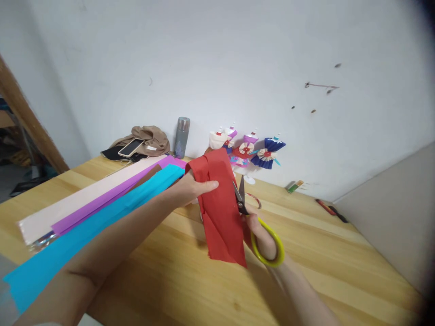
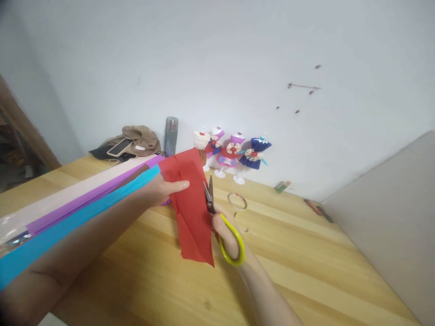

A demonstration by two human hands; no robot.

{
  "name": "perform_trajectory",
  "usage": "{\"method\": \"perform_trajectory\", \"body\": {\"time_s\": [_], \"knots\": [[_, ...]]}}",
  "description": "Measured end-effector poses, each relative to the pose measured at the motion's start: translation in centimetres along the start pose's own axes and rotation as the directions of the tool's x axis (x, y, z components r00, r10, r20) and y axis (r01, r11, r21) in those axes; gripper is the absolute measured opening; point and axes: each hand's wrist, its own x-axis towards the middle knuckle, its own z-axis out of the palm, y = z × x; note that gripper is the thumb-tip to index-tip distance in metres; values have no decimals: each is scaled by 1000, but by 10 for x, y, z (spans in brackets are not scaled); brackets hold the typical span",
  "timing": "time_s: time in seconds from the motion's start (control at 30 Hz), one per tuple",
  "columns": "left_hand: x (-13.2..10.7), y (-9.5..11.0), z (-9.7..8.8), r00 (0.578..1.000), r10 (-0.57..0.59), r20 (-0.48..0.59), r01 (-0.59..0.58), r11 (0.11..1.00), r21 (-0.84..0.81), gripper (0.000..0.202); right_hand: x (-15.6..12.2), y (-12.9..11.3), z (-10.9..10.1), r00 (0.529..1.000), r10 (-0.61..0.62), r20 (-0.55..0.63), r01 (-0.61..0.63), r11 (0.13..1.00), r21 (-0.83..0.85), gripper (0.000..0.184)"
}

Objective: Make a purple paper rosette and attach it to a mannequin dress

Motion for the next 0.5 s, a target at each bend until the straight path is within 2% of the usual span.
{"method": "perform_trajectory", "body": {"time_s": [0.23, 0.37, 0.5], "knots": [[-4, 4, 3, 998, 27, 56, -33, 994, 106, 46, -1, -7, 1, 999, 30, -39, -28, 999, 45, 62], [-4, 4, 4, 996, 37, 81, -46, 993, 112, 45, -2, -16, 5, 1000, 26, -10, -25, 998, 60, 62], [-4, 5, 5, 997, 44, 69, -52, 991, 120, 43, -1, -25, 8, 999, 10, -33, -10, 1000, 5, 59]]}}
